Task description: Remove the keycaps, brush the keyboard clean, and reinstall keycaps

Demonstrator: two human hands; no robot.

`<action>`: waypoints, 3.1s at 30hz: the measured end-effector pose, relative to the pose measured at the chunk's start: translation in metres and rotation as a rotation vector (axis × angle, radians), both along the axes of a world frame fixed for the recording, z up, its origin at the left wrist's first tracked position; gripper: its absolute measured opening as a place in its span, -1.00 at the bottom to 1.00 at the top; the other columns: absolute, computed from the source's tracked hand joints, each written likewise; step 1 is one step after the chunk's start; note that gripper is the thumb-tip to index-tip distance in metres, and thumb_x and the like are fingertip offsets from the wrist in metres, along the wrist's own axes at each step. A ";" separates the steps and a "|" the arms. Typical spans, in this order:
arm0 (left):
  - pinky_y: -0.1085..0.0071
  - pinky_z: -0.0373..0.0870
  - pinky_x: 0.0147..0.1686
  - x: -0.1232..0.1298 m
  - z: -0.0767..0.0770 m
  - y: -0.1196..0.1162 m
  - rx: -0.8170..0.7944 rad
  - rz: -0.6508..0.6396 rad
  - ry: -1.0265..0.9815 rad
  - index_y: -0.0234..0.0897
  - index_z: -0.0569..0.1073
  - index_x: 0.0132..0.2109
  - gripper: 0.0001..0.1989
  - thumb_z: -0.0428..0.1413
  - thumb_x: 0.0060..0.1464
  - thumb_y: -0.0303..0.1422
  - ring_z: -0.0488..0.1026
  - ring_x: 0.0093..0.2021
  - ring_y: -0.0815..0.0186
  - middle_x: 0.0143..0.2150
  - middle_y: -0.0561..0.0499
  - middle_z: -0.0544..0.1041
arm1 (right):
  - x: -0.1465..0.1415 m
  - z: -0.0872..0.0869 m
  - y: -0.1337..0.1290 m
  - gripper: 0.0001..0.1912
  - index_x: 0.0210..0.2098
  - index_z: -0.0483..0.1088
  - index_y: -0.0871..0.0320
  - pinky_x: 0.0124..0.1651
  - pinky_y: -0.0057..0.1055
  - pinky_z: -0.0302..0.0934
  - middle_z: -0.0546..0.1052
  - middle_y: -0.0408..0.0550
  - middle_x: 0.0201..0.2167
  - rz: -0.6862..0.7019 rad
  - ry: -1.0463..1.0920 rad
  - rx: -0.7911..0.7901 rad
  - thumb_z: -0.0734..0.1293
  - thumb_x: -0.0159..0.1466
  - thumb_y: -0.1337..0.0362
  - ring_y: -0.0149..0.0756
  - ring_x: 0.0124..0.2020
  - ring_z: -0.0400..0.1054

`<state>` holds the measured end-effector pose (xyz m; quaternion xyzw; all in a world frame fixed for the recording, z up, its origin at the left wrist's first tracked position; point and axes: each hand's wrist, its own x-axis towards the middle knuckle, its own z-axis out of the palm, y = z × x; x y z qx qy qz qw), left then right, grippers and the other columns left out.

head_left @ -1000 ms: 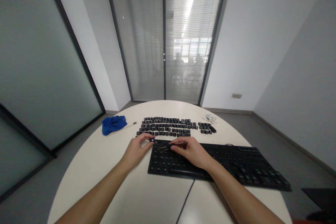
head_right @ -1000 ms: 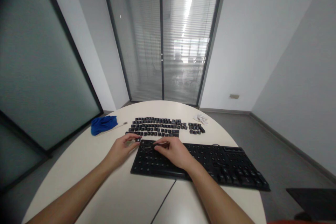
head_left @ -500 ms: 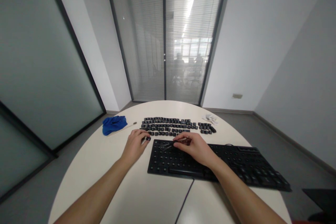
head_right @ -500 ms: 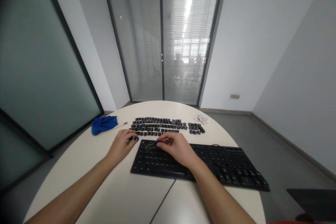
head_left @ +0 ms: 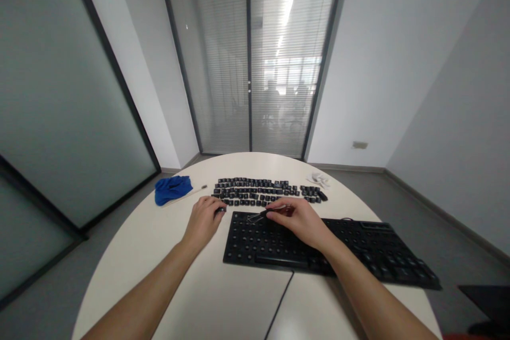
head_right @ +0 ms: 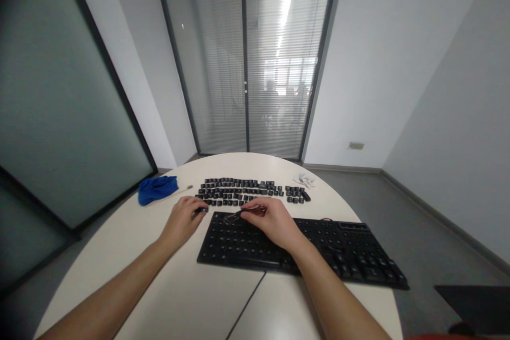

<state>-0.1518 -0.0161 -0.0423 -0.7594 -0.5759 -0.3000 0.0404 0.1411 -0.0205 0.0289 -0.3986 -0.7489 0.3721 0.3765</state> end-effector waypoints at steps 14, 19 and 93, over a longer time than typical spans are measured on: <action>0.06 0.34 0.14 0.035 0.024 -0.035 -0.063 -0.402 -0.188 -0.18 0.40 0.08 -0.73 0.10 0.24 -0.37 0.38 0.10 0.12 0.07 -0.10 0.49 | 0.011 0.005 -0.003 -0.74 -0.30 0.47 0.15 -0.26 -0.34 0.22 0.53 -0.06 -0.38 0.117 -0.189 0.119 0.26 0.39 0.14 -0.26 -0.33 0.37; -0.08 0.16 0.30 0.053 0.025 -0.053 -0.269 -0.656 -0.078 -0.13 0.18 0.34 -0.25 0.29 0.08 -0.22 0.22 0.32 -0.01 0.34 -0.17 0.29 | 0.013 0.006 -0.005 -0.74 -0.32 0.45 0.17 -0.31 -0.38 0.19 0.49 -0.10 -0.44 0.157 -0.229 0.127 0.27 0.39 0.14 -0.31 -0.41 0.31; 0.01 0.25 0.22 0.051 0.038 -0.056 -0.244 -0.606 0.050 -0.16 0.41 0.10 -0.48 0.33 0.00 -0.26 0.28 0.21 0.01 0.21 -0.14 0.36 | 0.014 0.005 -0.012 -0.80 -0.23 0.40 0.11 -0.38 -0.45 0.11 0.39 -0.25 -0.54 0.206 -0.326 0.038 0.24 0.19 0.46 -0.35 -0.48 0.27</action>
